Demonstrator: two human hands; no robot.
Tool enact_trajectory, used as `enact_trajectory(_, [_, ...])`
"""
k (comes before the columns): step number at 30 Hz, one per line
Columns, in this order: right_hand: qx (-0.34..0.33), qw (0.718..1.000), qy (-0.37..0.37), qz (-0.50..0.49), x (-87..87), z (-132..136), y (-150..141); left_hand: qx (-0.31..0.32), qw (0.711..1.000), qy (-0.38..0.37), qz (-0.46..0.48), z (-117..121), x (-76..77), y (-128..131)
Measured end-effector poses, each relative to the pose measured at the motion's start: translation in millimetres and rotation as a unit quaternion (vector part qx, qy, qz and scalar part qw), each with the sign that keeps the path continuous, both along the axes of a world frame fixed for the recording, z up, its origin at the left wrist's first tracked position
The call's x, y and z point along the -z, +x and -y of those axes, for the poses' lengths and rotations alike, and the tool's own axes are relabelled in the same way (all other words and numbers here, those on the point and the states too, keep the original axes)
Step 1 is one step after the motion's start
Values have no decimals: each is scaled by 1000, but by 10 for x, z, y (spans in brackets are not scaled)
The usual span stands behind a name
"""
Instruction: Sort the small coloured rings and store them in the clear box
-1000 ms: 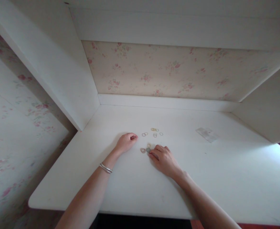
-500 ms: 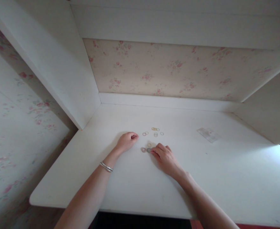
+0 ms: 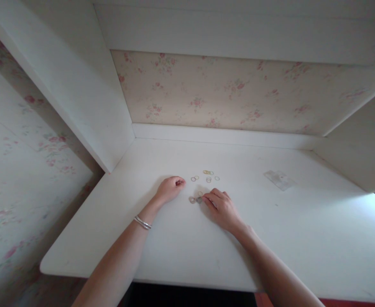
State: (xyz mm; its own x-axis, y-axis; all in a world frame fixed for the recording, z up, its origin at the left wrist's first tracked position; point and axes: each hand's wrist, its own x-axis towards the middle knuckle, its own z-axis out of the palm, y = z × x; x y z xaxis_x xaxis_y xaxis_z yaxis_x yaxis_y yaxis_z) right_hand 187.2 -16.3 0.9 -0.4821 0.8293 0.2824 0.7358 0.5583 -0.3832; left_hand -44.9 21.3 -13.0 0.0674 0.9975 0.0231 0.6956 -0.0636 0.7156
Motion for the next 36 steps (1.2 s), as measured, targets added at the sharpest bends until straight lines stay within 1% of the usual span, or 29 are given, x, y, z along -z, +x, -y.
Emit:
enact_trajectory(3, [19, 1000, 3, 6, -4, -45, -3, 2, 1000, 4, -1, -1, -1, 4])
enact_trajectory(7, [41, 997, -9, 58, -17, -120, -20, 7, 1000, 9, -17, 22, -31, 26])
enact_trajectory(12, [100, 991, -28, 88, -17, -197, 6, 12, 999, 23, -43, 67, -90, 111])
enact_trajectory(17, [123, 991, -4, 46, 5, -196, 87, 12, 994, 55, -97, 75, -141, 283])
enact_trajectory(22, [133, 991, -6, 6, 34, -162, 175, 11, 985, 60, -164, 68, -157, 416])
enact_trajectory(26, [129, 992, -4, -11, 42, -141, 233, 16, 981, 68, -183, 77, -168, 416])
enact_trajectory(32, [132, 991, -1, -18, 67, -136, 271, 44, 983, 58, -167, 116, -158, 340])
enact_trajectory(36, [127, 992, 4, -22, 102, -144, 263, 52, 982, 69, -167, 150, -139, 326])
